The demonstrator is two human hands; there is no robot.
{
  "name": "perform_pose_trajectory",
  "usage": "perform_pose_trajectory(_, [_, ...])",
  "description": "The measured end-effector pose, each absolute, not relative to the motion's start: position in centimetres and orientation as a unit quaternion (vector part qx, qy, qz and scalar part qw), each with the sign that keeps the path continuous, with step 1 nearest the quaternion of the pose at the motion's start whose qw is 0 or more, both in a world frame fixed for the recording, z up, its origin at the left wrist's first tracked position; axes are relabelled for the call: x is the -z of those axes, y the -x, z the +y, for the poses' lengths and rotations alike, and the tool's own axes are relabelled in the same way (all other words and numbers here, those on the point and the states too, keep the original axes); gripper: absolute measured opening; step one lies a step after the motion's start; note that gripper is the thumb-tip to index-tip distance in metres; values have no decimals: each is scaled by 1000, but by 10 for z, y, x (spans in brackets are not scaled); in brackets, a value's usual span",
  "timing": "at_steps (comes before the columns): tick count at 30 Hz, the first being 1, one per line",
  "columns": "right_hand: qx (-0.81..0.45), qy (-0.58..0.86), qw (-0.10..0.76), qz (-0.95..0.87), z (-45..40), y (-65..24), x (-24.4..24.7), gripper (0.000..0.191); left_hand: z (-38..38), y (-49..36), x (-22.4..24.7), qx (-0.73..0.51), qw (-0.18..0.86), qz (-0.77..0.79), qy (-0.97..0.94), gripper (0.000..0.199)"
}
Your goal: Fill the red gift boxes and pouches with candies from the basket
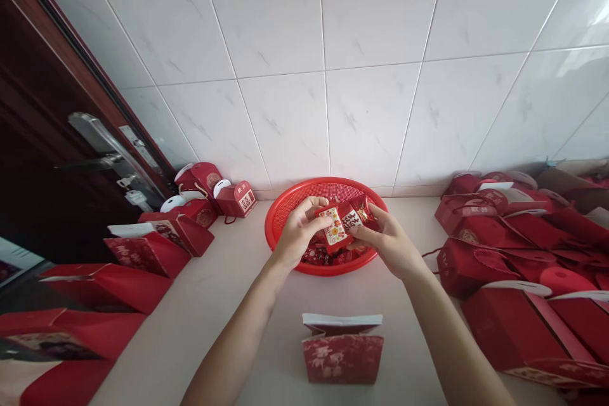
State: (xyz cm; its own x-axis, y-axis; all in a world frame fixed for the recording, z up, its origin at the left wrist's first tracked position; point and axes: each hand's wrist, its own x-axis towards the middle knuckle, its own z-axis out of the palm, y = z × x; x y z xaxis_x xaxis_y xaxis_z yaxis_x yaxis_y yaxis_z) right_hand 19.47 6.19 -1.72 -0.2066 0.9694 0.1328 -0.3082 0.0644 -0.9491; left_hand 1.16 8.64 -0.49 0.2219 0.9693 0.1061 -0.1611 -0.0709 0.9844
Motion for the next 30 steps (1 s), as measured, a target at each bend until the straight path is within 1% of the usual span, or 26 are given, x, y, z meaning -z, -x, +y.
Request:
perform_pose_trajectory(2, [-610, 312, 529, -501, 62, -196, 17, 30, 86, -12, 4, -507, 565, 377, -531, 37])
perform_pose_trajectory(5, [-621, 298, 523, -503, 61, -196, 16, 34, 85, -12, 3, -514, 563, 376, -527, 36])
perform_pose_trajectory(12, [-633, 287, 519, -497, 62, -196, 16, 40, 85, -12, 2, -528, 555, 377, -520, 40])
perform_pose_trajectory(16, [-636, 282, 521, -495, 62, -197, 17, 39, 86, -11, 6, -532, 550, 364, -531, 41])
perform_pose_trajectory(21, [-636, 290, 516, -496, 62, -198, 16, 42, 88, -11, 11, -533, 506, 365, -572, 39])
perform_pose_trajectory(24, [-635, 293, 510, -501, 61, -197, 15, 43, 89, -11, 11, -509, 490, 376, -600, 38])
perform_pose_trajectory(30, [-637, 308, 521, -477, 67, -196, 24, 38, 93, -5, 10, -483, 441, 412, -634, 38])
